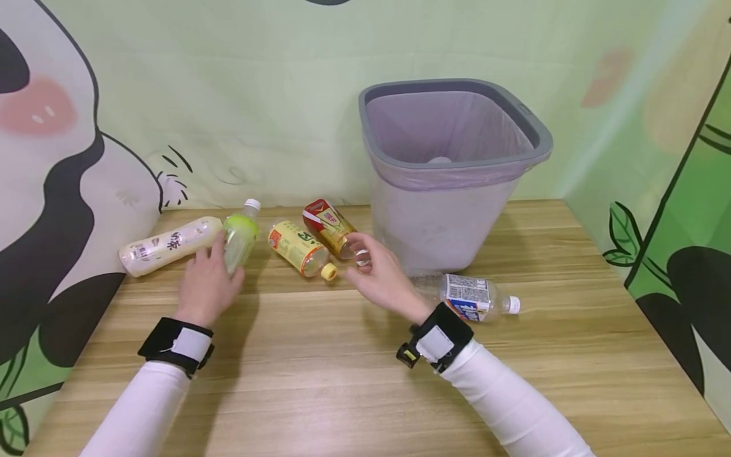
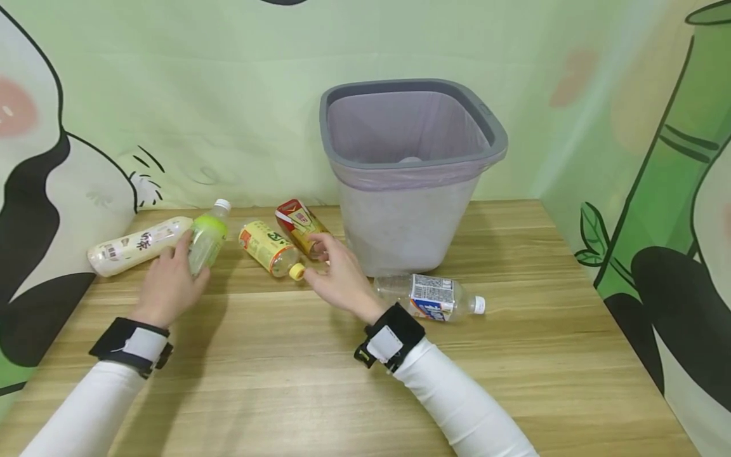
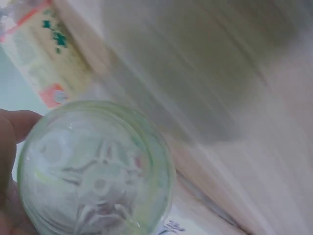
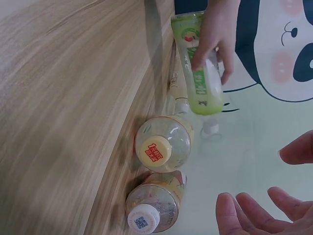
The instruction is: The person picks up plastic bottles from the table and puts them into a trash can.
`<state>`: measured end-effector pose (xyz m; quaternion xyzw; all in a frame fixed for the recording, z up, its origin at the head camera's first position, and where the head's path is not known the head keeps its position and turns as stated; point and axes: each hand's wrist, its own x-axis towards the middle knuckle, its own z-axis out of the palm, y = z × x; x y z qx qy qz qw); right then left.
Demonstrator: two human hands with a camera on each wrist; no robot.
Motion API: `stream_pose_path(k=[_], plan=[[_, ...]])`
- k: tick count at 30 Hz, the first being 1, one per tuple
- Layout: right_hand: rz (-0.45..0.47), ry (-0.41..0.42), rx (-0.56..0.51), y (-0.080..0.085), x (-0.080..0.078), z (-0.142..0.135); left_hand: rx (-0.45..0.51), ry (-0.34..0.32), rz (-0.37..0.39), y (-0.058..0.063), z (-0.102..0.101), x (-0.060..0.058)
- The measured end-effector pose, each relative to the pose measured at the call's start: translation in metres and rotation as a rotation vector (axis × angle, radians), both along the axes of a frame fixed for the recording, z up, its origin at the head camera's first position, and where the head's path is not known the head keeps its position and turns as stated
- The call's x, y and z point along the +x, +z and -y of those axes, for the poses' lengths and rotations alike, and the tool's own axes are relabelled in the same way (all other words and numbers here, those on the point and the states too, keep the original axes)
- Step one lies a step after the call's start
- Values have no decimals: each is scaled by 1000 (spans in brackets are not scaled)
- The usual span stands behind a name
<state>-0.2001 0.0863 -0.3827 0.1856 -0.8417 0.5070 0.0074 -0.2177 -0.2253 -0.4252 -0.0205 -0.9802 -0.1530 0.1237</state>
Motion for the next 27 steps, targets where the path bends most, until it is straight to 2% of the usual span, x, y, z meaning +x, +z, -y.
stream_pose_path(k=[7, 13, 16, 22, 27], plan=[[3, -5, -72, 0, 1, -2, 169, -85, -103, 8, -32, 4], [8, -6, -150, 0, 1, -5, 365, -140, -99, 12, -62, 10], [10, -4, -166, -1, 1, -5, 484, -181, -56, 16, -76, 14], [11, -18, -162, -1, 1, -5, 741, -229, 115, 22, -100, 24], [13, -28, -146, -2, 3, -6, 910, -276, 196, 24, -117, 32]])
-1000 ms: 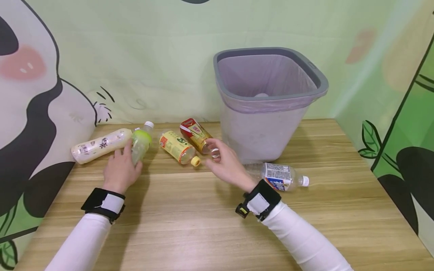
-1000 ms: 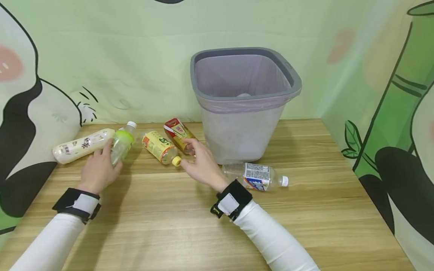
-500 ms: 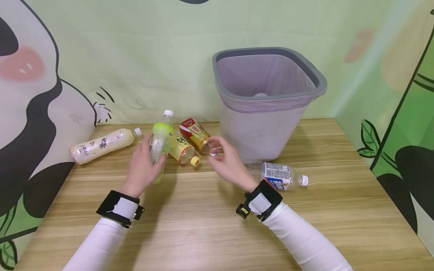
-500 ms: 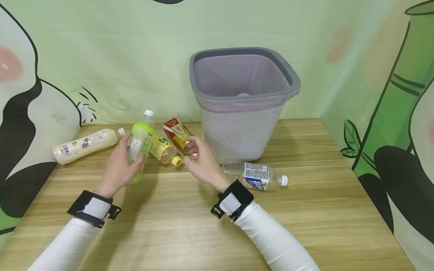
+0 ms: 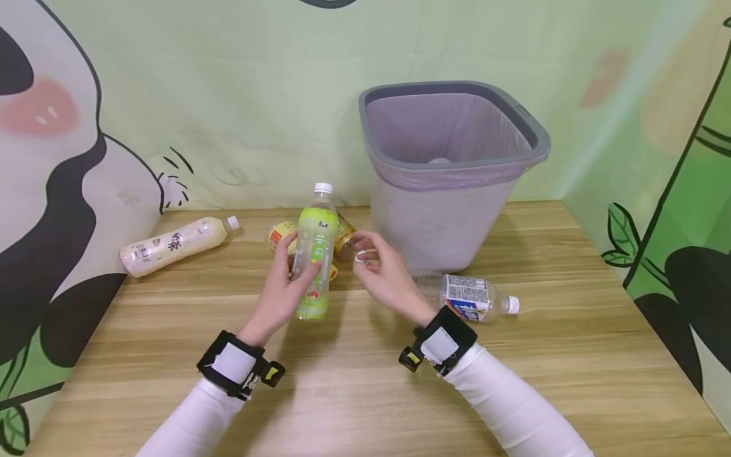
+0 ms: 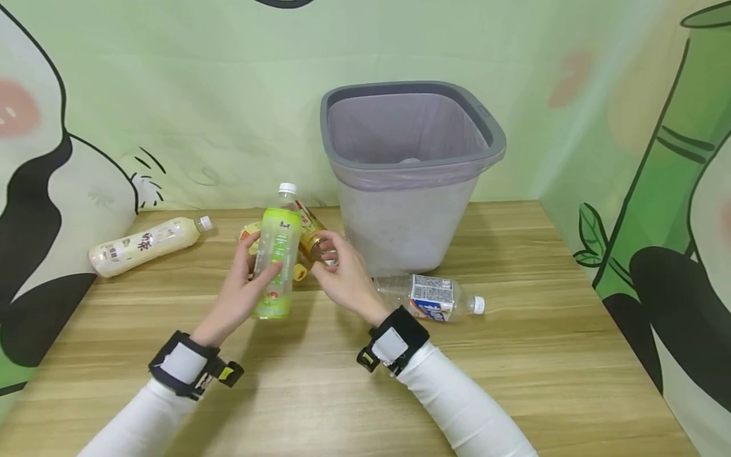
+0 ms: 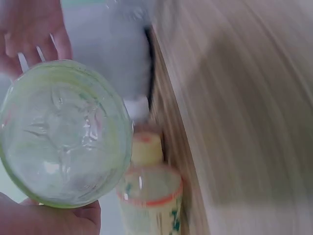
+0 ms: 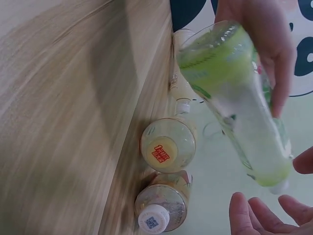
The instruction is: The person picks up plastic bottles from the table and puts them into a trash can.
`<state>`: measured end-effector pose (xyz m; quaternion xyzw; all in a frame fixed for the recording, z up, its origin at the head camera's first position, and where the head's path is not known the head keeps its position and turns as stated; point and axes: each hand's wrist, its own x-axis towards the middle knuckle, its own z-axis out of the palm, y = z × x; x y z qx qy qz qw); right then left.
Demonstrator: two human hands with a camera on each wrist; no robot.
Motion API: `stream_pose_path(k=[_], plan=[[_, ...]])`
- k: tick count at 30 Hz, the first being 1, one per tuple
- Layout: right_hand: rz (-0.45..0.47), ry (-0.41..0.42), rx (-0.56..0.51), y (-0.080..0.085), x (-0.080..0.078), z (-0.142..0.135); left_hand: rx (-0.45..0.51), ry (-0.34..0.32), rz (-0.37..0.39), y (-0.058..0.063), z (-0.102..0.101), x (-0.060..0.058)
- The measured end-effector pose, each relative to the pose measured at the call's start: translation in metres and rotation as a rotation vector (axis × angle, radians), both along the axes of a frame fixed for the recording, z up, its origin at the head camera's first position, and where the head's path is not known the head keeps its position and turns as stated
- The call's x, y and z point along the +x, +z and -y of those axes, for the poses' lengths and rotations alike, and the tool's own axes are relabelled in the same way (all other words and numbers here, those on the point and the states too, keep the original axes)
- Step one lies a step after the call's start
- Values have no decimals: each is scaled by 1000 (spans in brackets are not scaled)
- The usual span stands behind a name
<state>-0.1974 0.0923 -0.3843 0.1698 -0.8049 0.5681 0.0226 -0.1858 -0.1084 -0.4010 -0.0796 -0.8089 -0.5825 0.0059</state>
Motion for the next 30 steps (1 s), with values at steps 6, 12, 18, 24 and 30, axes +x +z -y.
stream_pose_path(k=[6, 12, 18, 24, 30], plan=[[-7, 12, 21, -1, 1, -1, 133, -70, 58, 3, -16, 7], [20, 45, 23, 19, 13, 1, 192, -116, 49, 4, -25, 10], [42, 101, -1, 13, 9, -3, 144, -112, 17, 3, -26, 12], [2, 122, 34, -3, 0, -7, 61, -81, -16, 4, -21, 15], [-60, 108, 148, -3, 2, -13, -14, -73, -76, 4, -17, 18]])
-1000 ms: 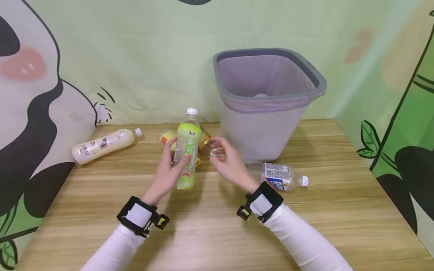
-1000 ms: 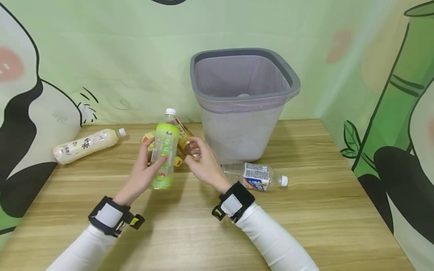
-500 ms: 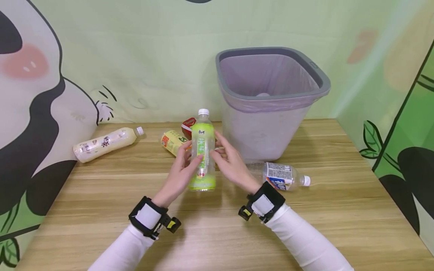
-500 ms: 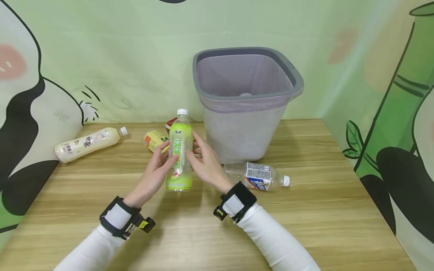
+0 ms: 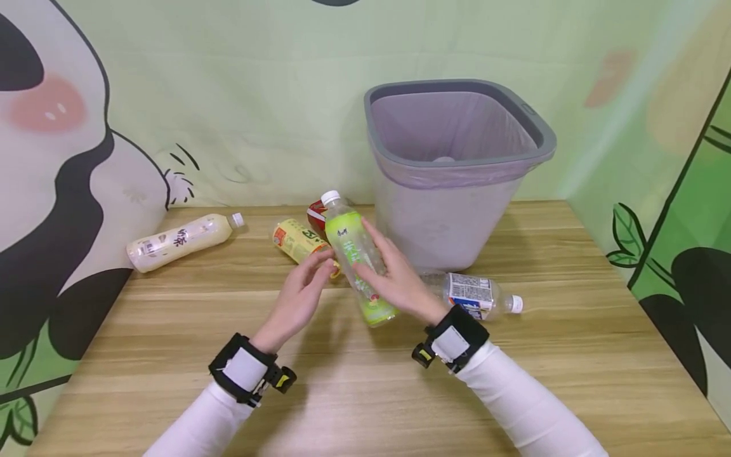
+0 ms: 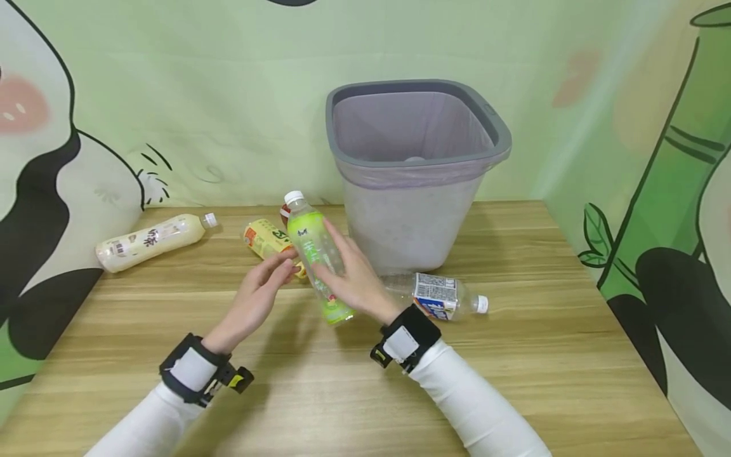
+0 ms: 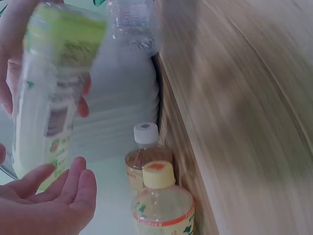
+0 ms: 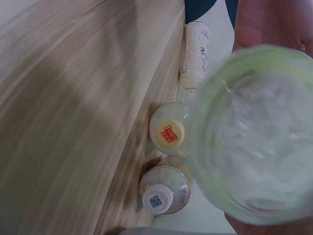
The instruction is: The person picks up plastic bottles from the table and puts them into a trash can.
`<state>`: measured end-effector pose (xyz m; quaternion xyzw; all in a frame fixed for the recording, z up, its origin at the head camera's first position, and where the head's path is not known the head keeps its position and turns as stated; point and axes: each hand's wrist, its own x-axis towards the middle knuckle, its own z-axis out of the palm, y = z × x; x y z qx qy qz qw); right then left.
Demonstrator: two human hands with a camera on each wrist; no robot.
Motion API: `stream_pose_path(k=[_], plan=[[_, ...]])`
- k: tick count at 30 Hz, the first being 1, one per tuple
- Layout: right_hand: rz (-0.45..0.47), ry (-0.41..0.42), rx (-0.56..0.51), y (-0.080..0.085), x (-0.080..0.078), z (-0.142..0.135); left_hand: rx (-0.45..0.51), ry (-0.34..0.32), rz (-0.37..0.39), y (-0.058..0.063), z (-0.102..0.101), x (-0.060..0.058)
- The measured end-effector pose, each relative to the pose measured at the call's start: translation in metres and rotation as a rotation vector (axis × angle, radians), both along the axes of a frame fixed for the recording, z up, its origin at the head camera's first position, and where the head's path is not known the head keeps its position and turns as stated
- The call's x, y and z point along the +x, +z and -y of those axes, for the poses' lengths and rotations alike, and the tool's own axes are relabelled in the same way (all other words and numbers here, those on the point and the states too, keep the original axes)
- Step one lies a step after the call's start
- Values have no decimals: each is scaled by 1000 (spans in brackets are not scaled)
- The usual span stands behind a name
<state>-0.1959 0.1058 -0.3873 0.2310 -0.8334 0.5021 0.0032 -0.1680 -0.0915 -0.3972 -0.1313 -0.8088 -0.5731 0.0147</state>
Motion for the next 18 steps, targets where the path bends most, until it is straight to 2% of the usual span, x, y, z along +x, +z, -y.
stream_pose_path(k=[7, 11, 15, 18], plan=[[-43, 7, 75, 4, -1, -8, -161, 14, -127, 2, 3, -1], [-68, 20, 108, 13, 0, -14, -242, 27, -215, 4, 5, -3], [-131, 35, 149, 25, 2, -18, -314, 42, -308, 4, 7, -7], [-214, 44, 185, 36, 4, -21, -351, 54, -361, 4, 8, -8]])
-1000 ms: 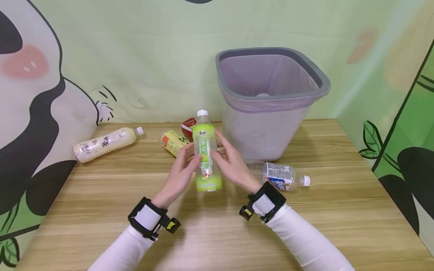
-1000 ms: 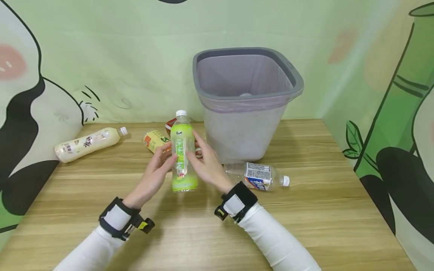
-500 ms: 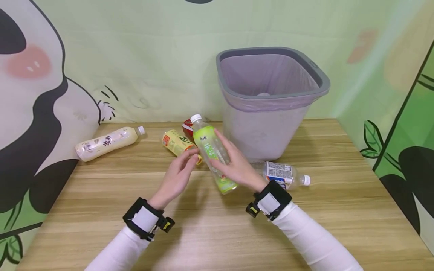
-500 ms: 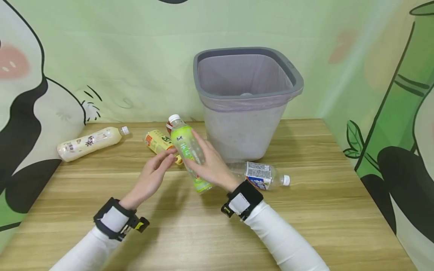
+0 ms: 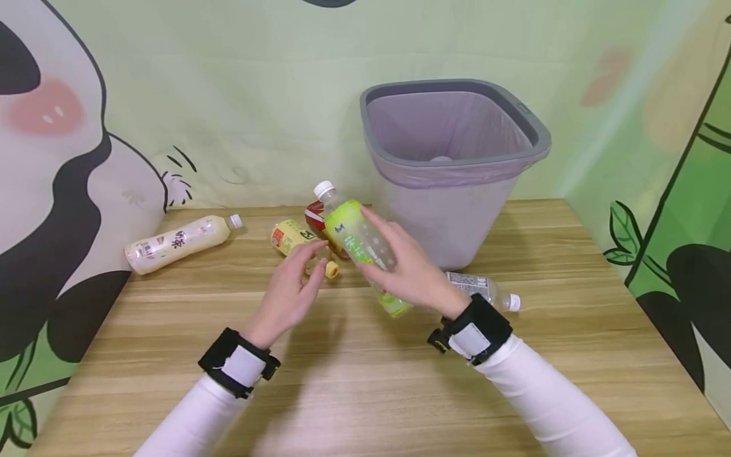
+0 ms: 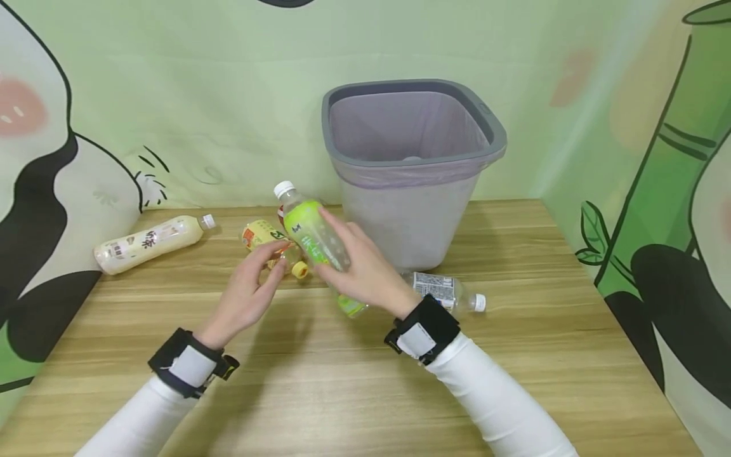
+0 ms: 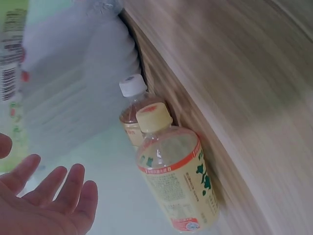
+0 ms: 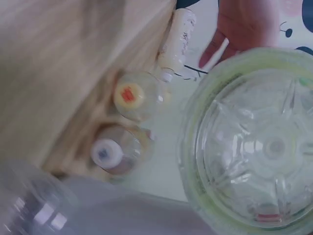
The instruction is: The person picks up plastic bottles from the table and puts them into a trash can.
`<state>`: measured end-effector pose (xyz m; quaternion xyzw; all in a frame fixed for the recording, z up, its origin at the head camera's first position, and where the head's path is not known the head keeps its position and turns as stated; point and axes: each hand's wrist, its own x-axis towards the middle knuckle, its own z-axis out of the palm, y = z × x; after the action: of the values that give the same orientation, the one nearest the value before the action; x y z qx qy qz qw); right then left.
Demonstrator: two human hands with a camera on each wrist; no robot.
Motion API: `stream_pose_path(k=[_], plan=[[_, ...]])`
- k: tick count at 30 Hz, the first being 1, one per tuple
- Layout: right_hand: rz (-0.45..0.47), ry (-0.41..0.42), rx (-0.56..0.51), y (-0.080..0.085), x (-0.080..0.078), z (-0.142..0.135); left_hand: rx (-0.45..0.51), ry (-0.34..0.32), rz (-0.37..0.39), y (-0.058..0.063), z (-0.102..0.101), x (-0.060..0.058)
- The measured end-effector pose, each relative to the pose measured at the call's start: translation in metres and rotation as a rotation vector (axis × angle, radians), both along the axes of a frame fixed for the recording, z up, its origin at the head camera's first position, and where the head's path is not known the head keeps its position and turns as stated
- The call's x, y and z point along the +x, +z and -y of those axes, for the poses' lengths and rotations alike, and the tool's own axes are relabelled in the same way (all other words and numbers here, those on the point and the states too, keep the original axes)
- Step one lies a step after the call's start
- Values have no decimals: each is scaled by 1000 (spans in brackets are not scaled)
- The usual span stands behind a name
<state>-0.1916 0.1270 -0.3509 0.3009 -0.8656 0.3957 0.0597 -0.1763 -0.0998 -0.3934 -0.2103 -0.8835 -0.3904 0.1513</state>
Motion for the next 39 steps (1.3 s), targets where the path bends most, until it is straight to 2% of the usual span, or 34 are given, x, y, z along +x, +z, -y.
stream_pose_path(k=[5, 9, 14, 16, 18, 20, 23, 26, 35, 37, 39], plan=[[-160, 11, 58, 24, 4, -5, -24, 12, -23, -1, 1, -2], [-275, -3, 74, 49, 8, -8, -37, 26, -24, -2, 1, -4], [-384, -9, 19, 83, 7, -12, -62, 35, -53, -2, 1, -6], [-390, -14, -21, 97, 4, -14, -82, 36, -75, -2, 0, -7], [-343, -24, -81, 110, 1, -17, -102, 33, -97, -1, -2, -8], [-240, -35, -165, 122, -2, -21, -118, 33, -111, 0, -3, -9], [-53, -59, -341, 139, -8, -26, -127, 27, -123, 1, -6, -10], [60, -93, -518, 151, -15, -30, -131, 22, -134, 2, -9, -10], [165, -182, -960, 167, -47, -33, -128, 14, -146, 3, -17, -10], [154, -213, -1006, 168, -52, -33, -126, 12, -150, 2, -18, -10], [141, -242, -1007, 168, -58, -33, -125, 12, -151, 1, -18, -10]])
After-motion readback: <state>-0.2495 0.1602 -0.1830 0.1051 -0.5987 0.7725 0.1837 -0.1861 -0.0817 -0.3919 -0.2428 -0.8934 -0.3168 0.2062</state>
